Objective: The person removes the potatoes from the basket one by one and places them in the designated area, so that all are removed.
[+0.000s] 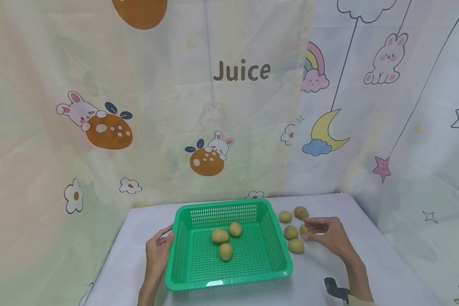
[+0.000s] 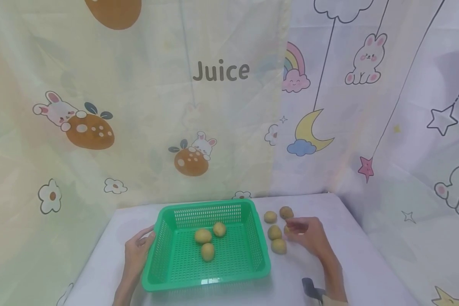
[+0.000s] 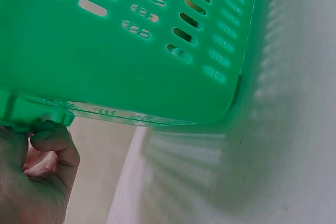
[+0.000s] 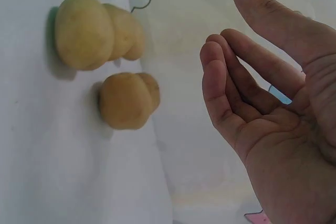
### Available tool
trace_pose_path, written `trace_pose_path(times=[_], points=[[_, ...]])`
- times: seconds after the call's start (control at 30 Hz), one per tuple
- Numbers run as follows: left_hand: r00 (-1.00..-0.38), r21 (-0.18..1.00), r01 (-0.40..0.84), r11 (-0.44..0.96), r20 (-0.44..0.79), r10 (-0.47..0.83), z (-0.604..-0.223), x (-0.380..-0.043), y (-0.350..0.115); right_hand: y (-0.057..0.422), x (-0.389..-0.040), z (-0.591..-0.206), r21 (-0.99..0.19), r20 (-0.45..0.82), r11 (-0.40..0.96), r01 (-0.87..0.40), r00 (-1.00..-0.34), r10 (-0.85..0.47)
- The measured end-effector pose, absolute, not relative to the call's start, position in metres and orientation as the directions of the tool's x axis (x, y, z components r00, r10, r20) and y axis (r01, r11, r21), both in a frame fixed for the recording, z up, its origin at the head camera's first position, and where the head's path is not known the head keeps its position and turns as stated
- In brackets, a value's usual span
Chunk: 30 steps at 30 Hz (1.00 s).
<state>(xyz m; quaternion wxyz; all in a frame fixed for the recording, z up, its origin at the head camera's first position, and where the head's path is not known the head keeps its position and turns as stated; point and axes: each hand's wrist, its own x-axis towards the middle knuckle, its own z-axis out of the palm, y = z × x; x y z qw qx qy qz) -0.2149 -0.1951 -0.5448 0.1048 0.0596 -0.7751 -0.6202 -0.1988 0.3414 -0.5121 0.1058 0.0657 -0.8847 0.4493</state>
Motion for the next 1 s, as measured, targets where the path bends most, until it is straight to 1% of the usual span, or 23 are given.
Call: trace_pose_path(times=[0.13,0.37,0.47,0.73,1.0], points=[[-0.972,0.973,0.026,0.23,0.078,-0.221,-0.545,-0.216,-0.196,0.336,-0.201,-0.503,-0.779,0.293,0.571,-0.259,-0.956,-0.035],[-0.971,0.967,0.01,0.253,0.07,-0.227,-0.543,-0.217,-0.195,0.321,-0.21,-0.49,-0.813,0.34,0.476,-0.336,-0.937,-0.081],[-0.971,0.968,0.009,0.249,0.068,-0.23,-0.543,-0.217,-0.195,0.314,-0.216,-0.486,-0.812,0.359,0.454,-0.367,-0.927,-0.107],[-0.973,0.968,0.006,0.249,0.063,-0.222,-0.546,-0.216,-0.196,0.292,-0.228,-0.472,-0.826,0.339,0.426,-0.368,-0.929,-0.146],[-0.971,0.968,0.038,0.248,0.094,-0.218,-0.545,-0.216,-0.197,0.267,-0.241,-0.459,-0.827,0.367,0.387,-0.408,-0.913,-0.179]])
